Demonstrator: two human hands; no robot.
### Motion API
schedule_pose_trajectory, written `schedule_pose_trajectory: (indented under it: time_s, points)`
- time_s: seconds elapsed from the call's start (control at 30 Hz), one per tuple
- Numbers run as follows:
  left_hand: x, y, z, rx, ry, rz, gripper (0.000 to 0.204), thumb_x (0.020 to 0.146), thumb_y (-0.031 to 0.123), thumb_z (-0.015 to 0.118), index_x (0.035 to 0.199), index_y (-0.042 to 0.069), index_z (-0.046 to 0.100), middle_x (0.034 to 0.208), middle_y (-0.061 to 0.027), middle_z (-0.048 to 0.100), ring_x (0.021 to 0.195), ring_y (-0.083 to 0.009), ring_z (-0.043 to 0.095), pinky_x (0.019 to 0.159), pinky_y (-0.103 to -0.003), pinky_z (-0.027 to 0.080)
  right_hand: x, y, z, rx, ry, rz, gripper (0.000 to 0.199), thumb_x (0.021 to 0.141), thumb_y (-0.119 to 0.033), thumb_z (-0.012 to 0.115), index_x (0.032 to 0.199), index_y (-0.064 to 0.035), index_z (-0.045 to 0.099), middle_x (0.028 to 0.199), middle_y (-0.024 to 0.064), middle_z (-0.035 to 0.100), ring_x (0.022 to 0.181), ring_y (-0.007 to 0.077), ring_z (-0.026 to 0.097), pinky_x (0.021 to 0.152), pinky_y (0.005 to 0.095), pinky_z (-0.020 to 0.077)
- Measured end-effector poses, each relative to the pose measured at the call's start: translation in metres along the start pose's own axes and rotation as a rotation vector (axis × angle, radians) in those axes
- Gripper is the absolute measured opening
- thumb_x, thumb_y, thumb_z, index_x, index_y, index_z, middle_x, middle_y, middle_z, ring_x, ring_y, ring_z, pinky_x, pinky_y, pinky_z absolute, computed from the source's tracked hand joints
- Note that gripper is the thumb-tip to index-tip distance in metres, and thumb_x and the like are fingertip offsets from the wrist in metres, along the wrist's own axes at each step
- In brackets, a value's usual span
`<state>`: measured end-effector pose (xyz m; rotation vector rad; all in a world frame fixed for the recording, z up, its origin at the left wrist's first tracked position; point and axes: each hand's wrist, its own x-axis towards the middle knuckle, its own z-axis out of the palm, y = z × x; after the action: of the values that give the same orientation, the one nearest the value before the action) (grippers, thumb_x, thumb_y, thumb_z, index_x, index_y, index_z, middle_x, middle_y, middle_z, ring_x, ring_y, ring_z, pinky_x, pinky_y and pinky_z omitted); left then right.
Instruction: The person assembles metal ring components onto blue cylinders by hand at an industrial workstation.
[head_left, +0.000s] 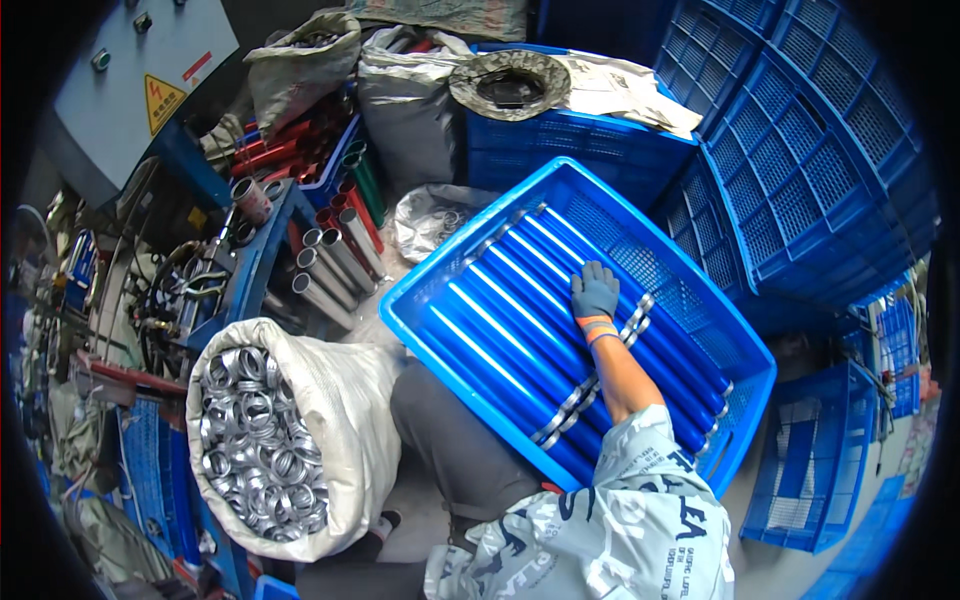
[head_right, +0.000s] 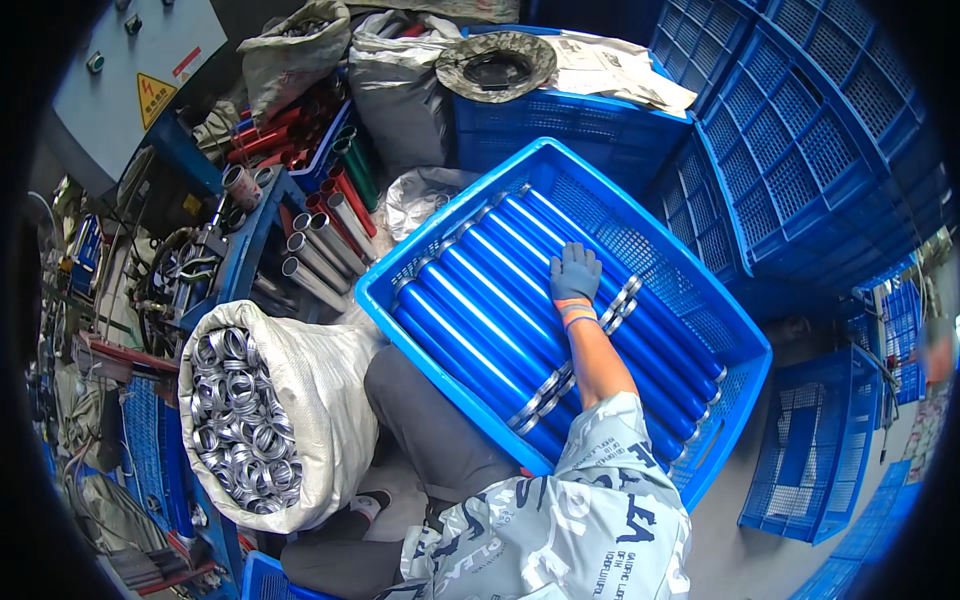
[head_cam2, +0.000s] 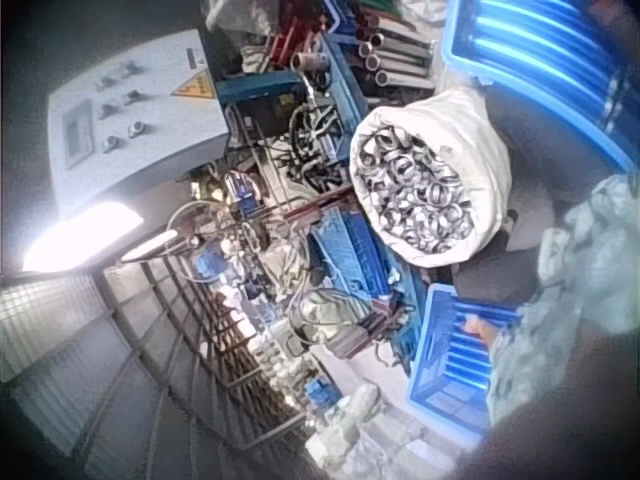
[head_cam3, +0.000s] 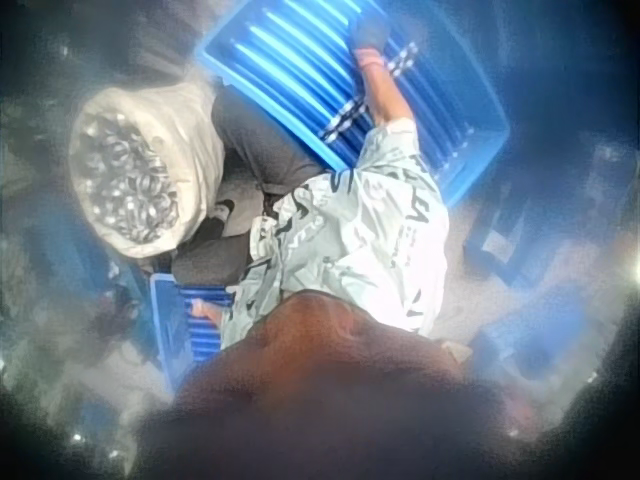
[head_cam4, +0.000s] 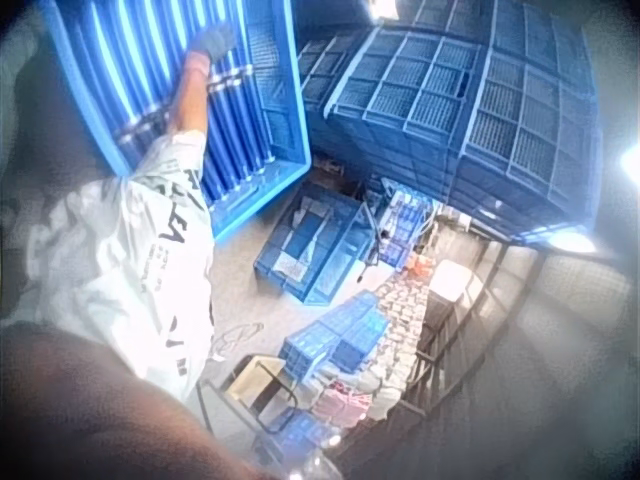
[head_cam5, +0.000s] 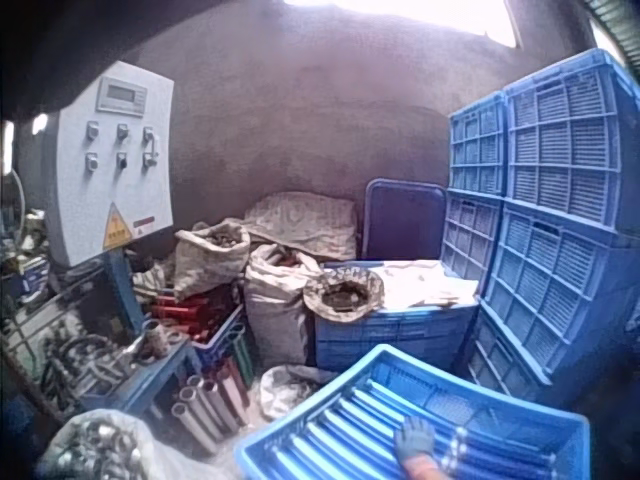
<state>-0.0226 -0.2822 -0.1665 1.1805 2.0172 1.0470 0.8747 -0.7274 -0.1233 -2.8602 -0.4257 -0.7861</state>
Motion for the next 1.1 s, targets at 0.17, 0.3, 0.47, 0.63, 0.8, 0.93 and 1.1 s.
schedule_pose_trajectory:
  time_s: [0.17,0.3,0.47,0.63,0.8,0.93,1.1]
  points:
    - [-0.121,-0.042,0.098,0.32,-0.127,0.041,0.071,0.105,0.04,0.076,0.155,-0.007,0.061,0.144,-0.031,0.074,0.132,-0.0435,0.074,0.111,-0.051,0.06,0.004,-0.039,0.02,-0.162,-0.149,0.053,0.033,0.1,-0.038,0.069,0.12,-0.0152,0.082,0.122,0.0077,0.075,0.119,0.0306,0.069,0.104,0.0541,0.0496]
    - [-0.086,-0.113,-0.021,0.543,-0.009,-0.106,0.078,0.101,0.045,0.08,0.154,-0.009,0.06,0.144,-0.0346,0.073,0.132,-0.048,0.073,0.111,-0.053,0.059,0.035,-0.077,0.004,-0.303,-0.378,0.154,0.027,0.1,-0.036,0.068,0.111,-0.0211,0.088,0.111,0.0073,0.083,0.114,0.0329,0.079,0.092,0.0569,0.0583]
    - [-0.112,-0.177,-0.153,0.695,0.026,-0.317,0.093,0.095,0.057,0.084,0.154,-0.011,0.061,0.148,-0.0375,0.069,0.138,-0.0524,0.068,0.118,-0.054,0.055,0.069,-0.207,-0.072,0.489,0.127,-0.355,0.047,0.105,-0.029,0.069,0.145,-0.0045,0.073,0.15,0.0226,0.072,0.132,0.0418,0.072,0.109,0.0551,0.0563]
    - [-0.12,-0.221,-0.228,0.212,0.099,-0.361,0.087,0.086,0.041,0.082,0.142,-0.023,0.063,0.141,-0.0396,0.072,0.134,-0.0481,0.069,0.123,-0.047,0.049,-0.025,-0.45,-0.278,1.229,0.077,-0.93,0.044,0.095,-0.016,0.085,0.137,-0.0046,0.077,0.134,0.0182,0.079,0.119,0.0421,0.075,0.107,0.0491,0.0579]
    - [-0.135,-0.224,-0.25,0.012,0.455,-0.008,0.086,0.094,0.024,0.082,0.16,-0.017,0.046,0.155,-0.0311,0.062,0.141,-0.04,0.062,0.126,-0.046,0.044,-0.127,-0.527,-0.396,1.101,-0.525,-1.683,0.067,0.093,-0.028,0.089,0.155,-0.0138,0.068,0.144,0.0143,0.076,0.124,0.0397,0.074,0.109,0.0505,0.0575]
    - [-0.11,-0.127,-0.243,-0.194,0.495,0.122,0.093,0.098,0.019,0.09,0.168,-0.011,0.038,0.154,-0.0265,0.061,0.137,-0.034,0.064,0.123,-0.043,0.048,-0.191,-0.564,-0.382,0.807,-0.547,-1.937,0.086,0.093,-0.034,0.085,0.17,-0.017,0.05,0.163,0.0145,0.061,0.138,0.0414,0.066,0.111,0.0543,0.0557]
    - [-0.099,0.052,-0.275,-0.273,0.299,0.234,0.086,0.092,0.013,0.092,0.165,-0.003,0.048,0.147,-0.0172,0.067,0.131,-0.0258,0.067,0.114,-0.041,0.053,-0.245,-0.605,-0.372,0.462,-0.464,-1.943,0.067,0.095,-0.026,0.079,0.159,-0.0173,0.062,0.14,0.0124,0.072,0.11,0.0357,0.077,0.094,0.0518,0.0616]
